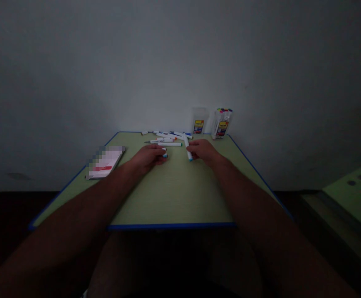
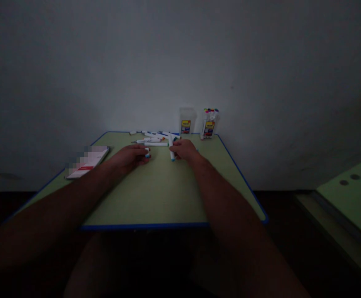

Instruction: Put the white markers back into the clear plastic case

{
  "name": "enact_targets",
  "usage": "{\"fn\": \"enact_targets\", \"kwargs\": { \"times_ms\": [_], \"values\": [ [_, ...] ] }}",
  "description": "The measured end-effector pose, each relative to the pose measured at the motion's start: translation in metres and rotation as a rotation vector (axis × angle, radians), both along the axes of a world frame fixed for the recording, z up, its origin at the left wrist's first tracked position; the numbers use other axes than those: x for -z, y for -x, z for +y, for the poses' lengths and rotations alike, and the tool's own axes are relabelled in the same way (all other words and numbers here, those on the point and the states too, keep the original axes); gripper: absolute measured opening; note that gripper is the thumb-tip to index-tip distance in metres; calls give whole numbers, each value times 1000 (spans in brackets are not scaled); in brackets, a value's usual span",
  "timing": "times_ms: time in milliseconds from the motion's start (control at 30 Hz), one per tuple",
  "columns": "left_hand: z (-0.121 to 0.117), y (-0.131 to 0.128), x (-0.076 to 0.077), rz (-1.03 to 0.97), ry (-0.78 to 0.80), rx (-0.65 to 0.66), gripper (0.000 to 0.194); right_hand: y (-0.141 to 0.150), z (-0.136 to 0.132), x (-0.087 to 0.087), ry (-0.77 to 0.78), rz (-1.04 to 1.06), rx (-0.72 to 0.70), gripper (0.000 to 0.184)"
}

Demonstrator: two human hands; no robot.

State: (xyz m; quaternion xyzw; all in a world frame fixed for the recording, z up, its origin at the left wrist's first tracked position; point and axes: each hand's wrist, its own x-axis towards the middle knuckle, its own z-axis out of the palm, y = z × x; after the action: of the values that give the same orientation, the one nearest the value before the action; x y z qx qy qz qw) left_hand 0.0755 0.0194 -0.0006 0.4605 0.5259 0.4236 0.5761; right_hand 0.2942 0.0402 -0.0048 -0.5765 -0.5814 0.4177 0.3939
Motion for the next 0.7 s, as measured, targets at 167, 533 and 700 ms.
{"fn": "enact_targets", "kwargs": {
  "times_ms": [167,533,700],
  "values": [
    [-5,2,-5,-15,1,49,8,8,-5,-2,51,114,-51,3],
    [-4,4,-2,-92,2,48,9,13,-14,-6,115,184,-93,18],
    [-5,3,-4,-86,-4,49,9,14,-13,-5,116,192,-75,16]
  ]
}}
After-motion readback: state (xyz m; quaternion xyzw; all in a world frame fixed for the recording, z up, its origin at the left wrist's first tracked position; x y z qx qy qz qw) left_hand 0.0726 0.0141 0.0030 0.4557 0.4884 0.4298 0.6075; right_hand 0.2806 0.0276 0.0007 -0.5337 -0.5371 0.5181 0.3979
